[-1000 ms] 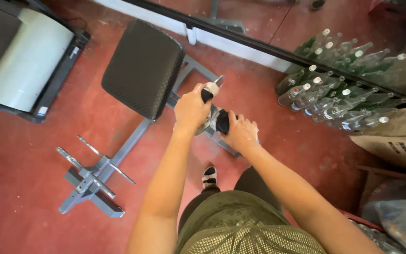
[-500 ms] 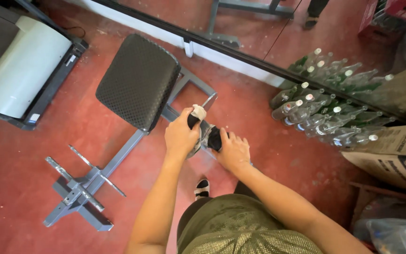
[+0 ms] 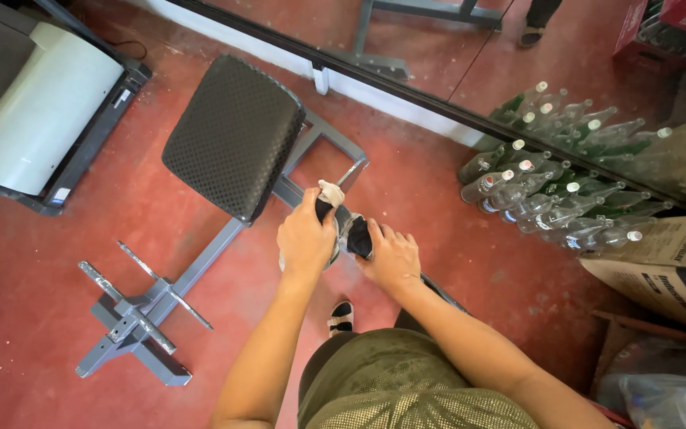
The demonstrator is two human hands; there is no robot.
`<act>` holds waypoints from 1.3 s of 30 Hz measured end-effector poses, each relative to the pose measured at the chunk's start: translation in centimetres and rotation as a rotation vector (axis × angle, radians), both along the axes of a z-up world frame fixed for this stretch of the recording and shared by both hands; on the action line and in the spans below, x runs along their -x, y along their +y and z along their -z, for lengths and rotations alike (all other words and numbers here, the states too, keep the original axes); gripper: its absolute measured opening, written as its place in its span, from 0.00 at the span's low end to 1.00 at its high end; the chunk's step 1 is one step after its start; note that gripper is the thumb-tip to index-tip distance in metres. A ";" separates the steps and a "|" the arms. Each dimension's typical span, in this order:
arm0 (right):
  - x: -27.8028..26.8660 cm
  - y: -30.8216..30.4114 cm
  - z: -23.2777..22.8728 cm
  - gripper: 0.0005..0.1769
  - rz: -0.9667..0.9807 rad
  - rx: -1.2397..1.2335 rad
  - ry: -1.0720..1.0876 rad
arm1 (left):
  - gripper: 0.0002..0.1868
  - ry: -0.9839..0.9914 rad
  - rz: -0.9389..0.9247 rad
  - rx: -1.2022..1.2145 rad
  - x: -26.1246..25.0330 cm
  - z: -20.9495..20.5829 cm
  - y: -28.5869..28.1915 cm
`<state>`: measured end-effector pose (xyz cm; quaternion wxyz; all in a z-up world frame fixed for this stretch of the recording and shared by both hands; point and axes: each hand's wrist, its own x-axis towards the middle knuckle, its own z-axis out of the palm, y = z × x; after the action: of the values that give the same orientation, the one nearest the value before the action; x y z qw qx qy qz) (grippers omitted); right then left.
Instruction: Washing a cloth in a sink and then wiping down a weight machine seat and frame.
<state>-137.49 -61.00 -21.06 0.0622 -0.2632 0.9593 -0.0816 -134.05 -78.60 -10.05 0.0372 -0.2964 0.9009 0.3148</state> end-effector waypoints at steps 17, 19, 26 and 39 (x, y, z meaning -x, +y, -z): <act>0.0 -1.2 -5.6 0.47 0.034 -0.113 -0.187 | 0.22 0.095 0.175 0.295 2.1 3.4 -1.0; 0.0 -1.4 -6.0 0.47 0.036 -0.109 -0.188 | 0.23 0.059 0.191 0.267 2.4 2.8 -1.3; 0.2 -0.9 -6.8 0.48 0.001 -0.123 -0.207 | 0.23 -0.053 0.197 0.134 3.0 1.2 -1.7; 0.1 -0.8 -5.0 0.50 0.018 -0.098 -0.204 | 0.38 -0.012 0.287 -0.410 2.0 -3.3 -3.9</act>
<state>-137.58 -61.77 -16.07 0.1715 -0.2414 0.9532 -0.0614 -136.05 -82.46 -6.71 0.1463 -0.1533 0.8508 0.4809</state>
